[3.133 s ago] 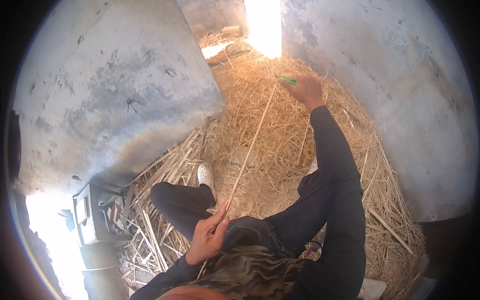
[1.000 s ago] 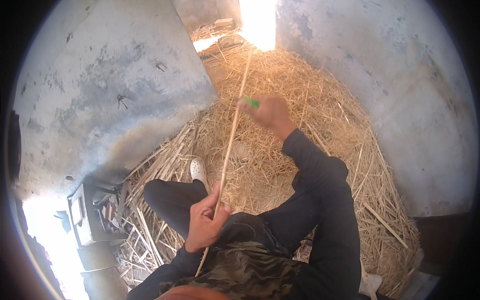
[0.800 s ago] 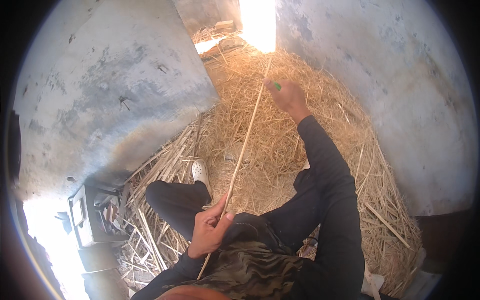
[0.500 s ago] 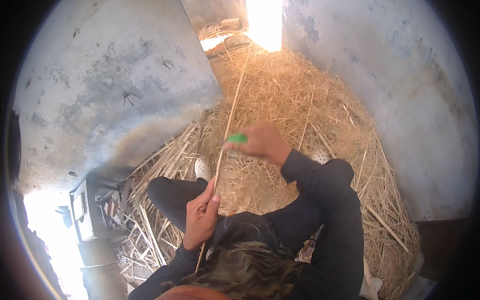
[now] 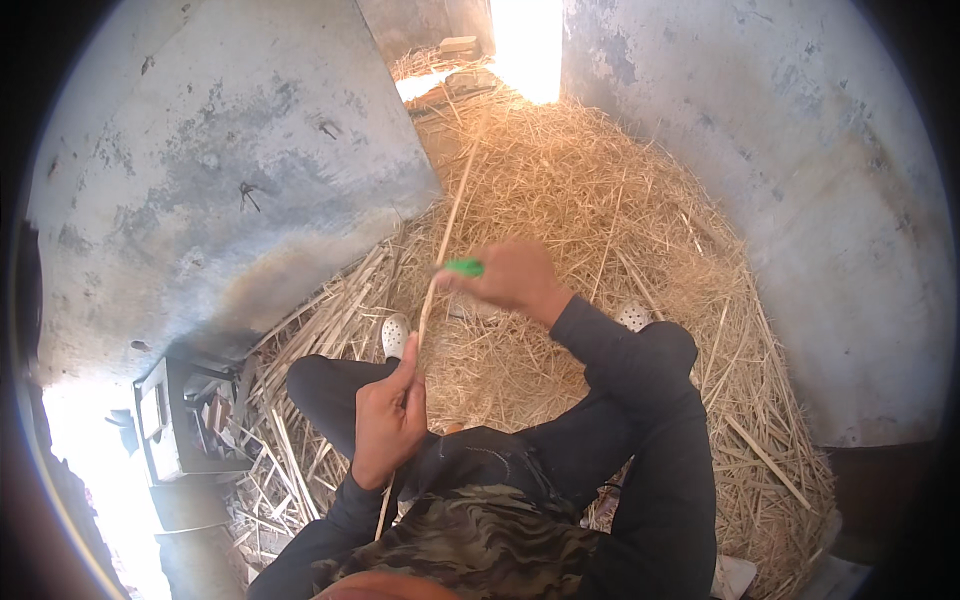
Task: The person sits on a bed of straw and uses a green utility knife to shave the surface of a long, thin wooden stick. They hold the stick with their left hand and scrape along its length with the knife in their right hand, repeating the motion to smooth the wood.
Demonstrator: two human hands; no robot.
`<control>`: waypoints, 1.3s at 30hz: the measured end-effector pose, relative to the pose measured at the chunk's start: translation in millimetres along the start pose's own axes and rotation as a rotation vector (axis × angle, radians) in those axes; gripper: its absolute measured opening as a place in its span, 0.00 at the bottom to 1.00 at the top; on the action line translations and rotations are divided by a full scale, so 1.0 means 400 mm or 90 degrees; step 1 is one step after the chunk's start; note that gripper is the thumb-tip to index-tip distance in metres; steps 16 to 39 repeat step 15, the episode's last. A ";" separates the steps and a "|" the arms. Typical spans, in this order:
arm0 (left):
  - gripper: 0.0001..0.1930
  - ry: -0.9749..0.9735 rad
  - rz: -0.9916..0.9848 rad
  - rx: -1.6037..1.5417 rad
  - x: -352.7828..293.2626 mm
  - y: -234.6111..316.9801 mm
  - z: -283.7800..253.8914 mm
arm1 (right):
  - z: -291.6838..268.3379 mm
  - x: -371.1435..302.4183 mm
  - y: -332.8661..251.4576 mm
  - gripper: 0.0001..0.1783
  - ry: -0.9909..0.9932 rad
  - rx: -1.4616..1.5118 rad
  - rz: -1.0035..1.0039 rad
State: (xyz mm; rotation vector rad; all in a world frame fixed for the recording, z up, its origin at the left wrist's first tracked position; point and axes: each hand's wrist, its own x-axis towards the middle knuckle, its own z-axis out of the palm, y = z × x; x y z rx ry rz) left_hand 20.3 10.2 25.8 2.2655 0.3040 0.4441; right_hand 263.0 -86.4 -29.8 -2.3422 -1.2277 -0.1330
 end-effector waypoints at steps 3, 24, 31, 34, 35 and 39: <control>0.22 -0.031 -0.016 -0.005 -0.016 0.007 -0.009 | -0.009 0.009 0.015 0.42 0.028 0.026 0.027; 0.19 -0.061 -0.078 -0.142 -0.043 -0.018 -0.011 | 0.013 0.034 0.075 0.44 0.118 0.048 0.011; 0.19 -0.061 -0.078 -0.142 -0.043 -0.018 -0.011 | 0.013 0.034 0.075 0.44 0.118 0.048 0.011; 0.19 -0.061 -0.078 -0.142 -0.043 -0.018 -0.011 | 0.013 0.034 0.075 0.44 0.118 0.048 0.011; 0.19 -0.061 -0.078 -0.142 -0.043 -0.018 -0.011 | 0.013 0.034 0.075 0.44 0.118 0.048 0.011; 0.19 -0.061 -0.078 -0.142 -0.043 -0.018 -0.011 | 0.013 0.034 0.075 0.44 0.118 0.048 0.011</control>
